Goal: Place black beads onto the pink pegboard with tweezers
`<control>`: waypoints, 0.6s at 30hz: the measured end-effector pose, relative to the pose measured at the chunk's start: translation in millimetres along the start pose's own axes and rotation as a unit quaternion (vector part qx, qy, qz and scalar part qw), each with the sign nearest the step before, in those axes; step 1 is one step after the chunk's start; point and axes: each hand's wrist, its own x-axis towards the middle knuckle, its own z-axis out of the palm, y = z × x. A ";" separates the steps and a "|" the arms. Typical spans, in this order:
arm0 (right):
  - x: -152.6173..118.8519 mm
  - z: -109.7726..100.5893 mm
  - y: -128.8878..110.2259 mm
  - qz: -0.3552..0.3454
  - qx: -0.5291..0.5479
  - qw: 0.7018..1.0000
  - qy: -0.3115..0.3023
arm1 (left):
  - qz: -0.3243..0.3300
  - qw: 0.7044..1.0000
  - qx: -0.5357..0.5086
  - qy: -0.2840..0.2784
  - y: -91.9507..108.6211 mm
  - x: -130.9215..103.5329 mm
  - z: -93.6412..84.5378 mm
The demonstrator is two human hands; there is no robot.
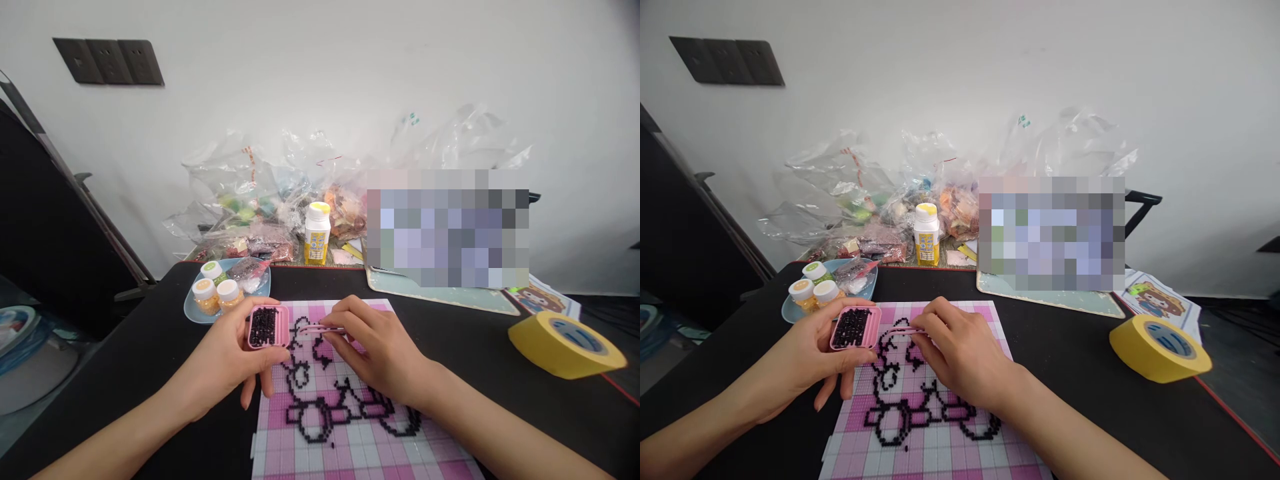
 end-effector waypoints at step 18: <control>0.9 3.1 -1.8 -0.012 -0.011 1.000 0.022 | -0.023 0.995 0.002 -0.102 8.4 -8.7 3.9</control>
